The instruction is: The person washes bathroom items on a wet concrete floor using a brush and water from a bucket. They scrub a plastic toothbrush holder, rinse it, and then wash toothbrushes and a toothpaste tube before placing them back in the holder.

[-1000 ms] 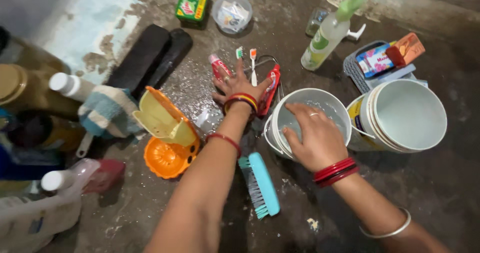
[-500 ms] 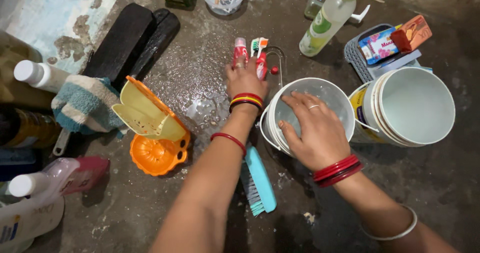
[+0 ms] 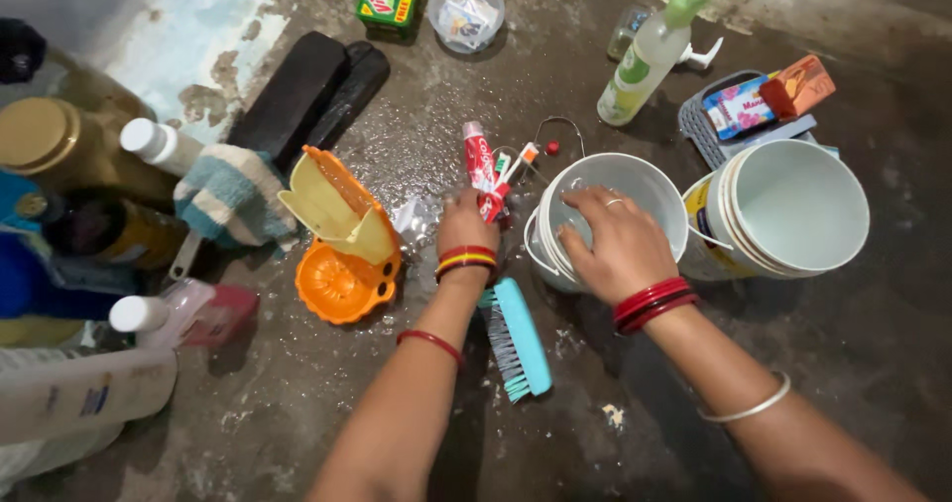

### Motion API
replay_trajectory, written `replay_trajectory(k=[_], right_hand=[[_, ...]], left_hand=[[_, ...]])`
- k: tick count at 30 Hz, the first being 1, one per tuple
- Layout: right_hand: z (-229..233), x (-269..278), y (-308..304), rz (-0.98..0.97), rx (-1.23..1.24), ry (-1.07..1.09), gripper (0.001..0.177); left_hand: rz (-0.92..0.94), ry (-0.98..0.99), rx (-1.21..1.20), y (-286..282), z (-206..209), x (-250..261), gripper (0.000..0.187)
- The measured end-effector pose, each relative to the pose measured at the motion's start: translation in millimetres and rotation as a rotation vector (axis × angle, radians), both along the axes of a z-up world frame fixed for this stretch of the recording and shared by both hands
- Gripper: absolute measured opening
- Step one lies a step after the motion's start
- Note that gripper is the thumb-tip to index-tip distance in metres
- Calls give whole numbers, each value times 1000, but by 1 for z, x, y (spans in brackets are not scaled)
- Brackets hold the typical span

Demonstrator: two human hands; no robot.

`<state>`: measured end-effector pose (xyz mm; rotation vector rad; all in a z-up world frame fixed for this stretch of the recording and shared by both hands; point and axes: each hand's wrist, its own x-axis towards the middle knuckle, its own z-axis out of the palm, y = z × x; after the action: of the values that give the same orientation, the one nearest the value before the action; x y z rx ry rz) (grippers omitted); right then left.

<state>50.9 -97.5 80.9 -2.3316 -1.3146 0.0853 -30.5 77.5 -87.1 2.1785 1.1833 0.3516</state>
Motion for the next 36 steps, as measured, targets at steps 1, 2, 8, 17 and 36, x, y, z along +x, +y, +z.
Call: replay_trajectory(k=[1, 2, 8, 17, 36], right_hand=[[2, 0, 0, -5, -1, 8, 39], [2, -1, -1, -12, -5, 22, 38], [-31, 12, -9, -102, 75, 120, 37], [-111, 96, 12, -471, 194, 852, 32], [-107, 88, -3, -551, 555, 1494, 15]], left_hand=[[9, -34, 8, -2, -4, -4, 49], [16, -67, 15, -5, -8, -8, 56], [69, -423, 88, -1, 4, -18, 43], [-52, -922, -814, -9, 124, -6, 52], [-423, 368, -161, -90, 82, 101, 34]])
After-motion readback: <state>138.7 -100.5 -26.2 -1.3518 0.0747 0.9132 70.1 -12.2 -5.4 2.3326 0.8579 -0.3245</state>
